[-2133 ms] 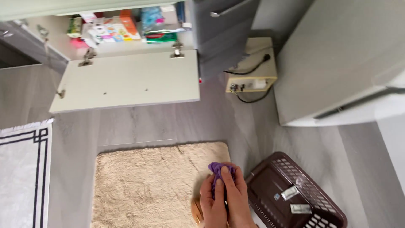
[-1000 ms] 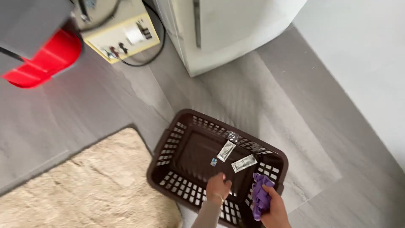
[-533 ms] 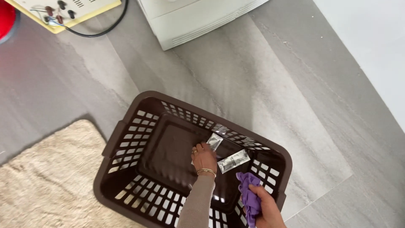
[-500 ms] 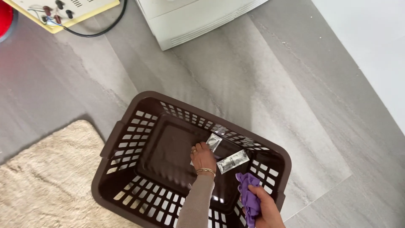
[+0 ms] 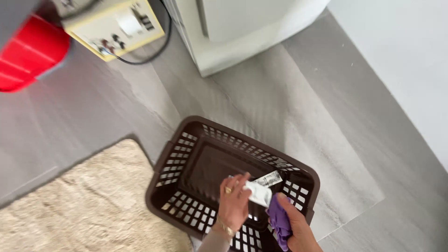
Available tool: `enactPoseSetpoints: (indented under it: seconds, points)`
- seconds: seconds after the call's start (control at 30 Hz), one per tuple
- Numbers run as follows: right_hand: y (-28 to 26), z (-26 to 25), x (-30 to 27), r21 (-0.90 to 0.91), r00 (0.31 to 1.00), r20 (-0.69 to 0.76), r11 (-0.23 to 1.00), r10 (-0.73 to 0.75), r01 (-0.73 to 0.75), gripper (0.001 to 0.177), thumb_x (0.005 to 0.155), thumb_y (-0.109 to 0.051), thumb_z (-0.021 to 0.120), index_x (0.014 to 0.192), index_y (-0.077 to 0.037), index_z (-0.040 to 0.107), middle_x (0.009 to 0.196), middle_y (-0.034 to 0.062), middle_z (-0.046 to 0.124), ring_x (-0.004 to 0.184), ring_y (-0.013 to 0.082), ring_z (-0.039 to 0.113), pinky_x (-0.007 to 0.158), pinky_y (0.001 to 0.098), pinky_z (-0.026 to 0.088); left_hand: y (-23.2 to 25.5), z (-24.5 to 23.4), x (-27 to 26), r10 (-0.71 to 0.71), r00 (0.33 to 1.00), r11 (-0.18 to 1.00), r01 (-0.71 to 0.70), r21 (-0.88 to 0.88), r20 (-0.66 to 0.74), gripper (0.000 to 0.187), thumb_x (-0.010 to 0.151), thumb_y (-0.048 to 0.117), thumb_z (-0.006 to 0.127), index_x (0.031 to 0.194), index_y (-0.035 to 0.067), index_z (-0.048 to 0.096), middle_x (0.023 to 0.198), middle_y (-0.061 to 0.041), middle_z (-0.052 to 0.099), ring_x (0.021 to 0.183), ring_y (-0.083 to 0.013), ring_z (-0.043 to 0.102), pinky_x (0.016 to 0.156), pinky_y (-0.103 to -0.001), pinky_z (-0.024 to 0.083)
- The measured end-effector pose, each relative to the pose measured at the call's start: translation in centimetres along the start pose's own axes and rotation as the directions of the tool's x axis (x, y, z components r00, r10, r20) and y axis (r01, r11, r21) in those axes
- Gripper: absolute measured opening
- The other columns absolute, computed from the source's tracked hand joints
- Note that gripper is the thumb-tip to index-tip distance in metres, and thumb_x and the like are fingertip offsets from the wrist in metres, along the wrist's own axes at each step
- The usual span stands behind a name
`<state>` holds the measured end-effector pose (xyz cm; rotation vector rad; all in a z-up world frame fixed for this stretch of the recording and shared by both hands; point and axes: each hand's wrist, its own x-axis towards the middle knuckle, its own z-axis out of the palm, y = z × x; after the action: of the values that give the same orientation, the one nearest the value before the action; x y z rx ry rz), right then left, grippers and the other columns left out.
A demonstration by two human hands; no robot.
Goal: The person wipes several small boxes and tubes of medical or personal care products using a purple cloth and then places them inside an open bathroom cabinet.
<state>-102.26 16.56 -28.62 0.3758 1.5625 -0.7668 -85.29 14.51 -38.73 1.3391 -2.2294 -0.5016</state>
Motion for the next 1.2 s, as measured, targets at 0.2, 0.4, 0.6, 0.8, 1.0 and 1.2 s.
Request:
enactPoseSetpoints:
  seconds: [0.2, 0.4, 0.6, 0.8, 1.0, 1.2]
  points:
    - [-2.8, 5.2, -11.9, 0.146, 0.999, -0.042, 0.989, 0.032, -0.026, 0.026, 0.087, 0.003, 0.074, 0.112, -0.002, 0.069, 0.095, 0.0202, 0.070, 0.079, 0.0363, 0.065, 0.072, 0.0432, 0.051, 6.2, -13.6, 2.8, 0.109, 0.982, 0.992, -0.119, -0.051, -0.157, 0.020, 0.106, 0.011, 0.055, 0.086, 0.012, 0.056, 0.142, -0.011, 0.059, 0.129, -0.0311, 0.054, 0.103, -0.054, 0.041]
    - [-2.5, 6.9, -19.5, 0.239, 0.970, -0.122, 0.943, -0.209, 0.233, 0.047, 0.085, -0.012, 0.076, 0.130, -0.005, 0.066, 0.109, 0.0156, 0.069, 0.075, 0.0297, 0.060, 0.065, 0.0382, 0.049, 9.3, -23.6, 4.3, -0.781, 0.572, 0.026, 0.430, -0.902, 0.250, 0.077, 0.080, 0.021, 0.081, 0.149, 0.007, 0.049, 0.147, -0.011, 0.063, 0.133, -0.0191, 0.060, 0.109, -0.034, 0.049]
    - [-2.5, 10.5, -33.2, 0.308, 0.976, 0.137, 0.944, -0.171, 0.122, 0.045, 0.096, 0.000, 0.056, 0.141, 0.003, 0.060, 0.130, 0.0239, 0.066, 0.111, 0.0397, 0.061, 0.104, 0.0423, 0.046, 17.7, -34.1, 8.0, -0.622, 0.508, -0.639, 0.111, -0.761, 0.596, 0.060, 0.092, 0.037, 0.049, 0.144, 0.007, 0.059, 0.130, -0.029, 0.070, 0.119, -0.0364, 0.064, 0.092, -0.046, 0.050]
    - [-0.5, 6.9, -32.5, -0.066, 0.791, 0.101, 0.789, -0.604, 0.611, 0.032, 0.094, -0.012, 0.060, 0.106, 0.005, 0.084, 0.109, 0.0159, 0.082, 0.098, 0.0199, 0.066, 0.096, 0.0251, 0.043, 20.3, -44.9, 8.4, -0.749, 0.509, -0.496, -0.007, -0.868, 0.424, 0.053, 0.099, 0.029, 0.050, 0.138, -0.005, 0.062, 0.119, -0.030, 0.072, 0.095, -0.0437, 0.067, 0.088, -0.052, 0.054]
    - [-3.2, 9.2, -50.9, -0.304, 0.318, 0.456, 0.190, -0.831, 0.933, 0.044, 0.078, -0.009, 0.064, 0.120, -0.014, 0.076, 0.134, 0.0028, 0.069, 0.125, 0.0155, 0.062, 0.114, 0.0298, 0.038, 23.8, -50.7, 6.9, -0.601, 0.684, -0.572, -0.006, -0.820, 0.414, 0.061, 0.098, 0.025, 0.054, 0.158, 0.027, 0.046, 0.129, -0.023, 0.070, 0.078, -0.0217, 0.068, 0.054, -0.031, 0.057]
    - [0.2, 9.8, -56.8, -0.102, -0.432, 0.672, -0.654, -0.601, 0.750, 0.039, 0.097, -0.027, 0.059, 0.131, -0.010, 0.068, 0.143, 0.0026, 0.064, 0.123, 0.0259, 0.058, 0.105, 0.0382, 0.051, 31.1, -59.5, 7.1, -0.532, 0.684, -0.727, -0.065, -0.684, 0.500, 0.059, 0.101, 0.044, 0.038, 0.151, 0.016, 0.052, 0.142, -0.023, 0.059, 0.134, -0.0361, 0.052, 0.120, -0.045, 0.036]
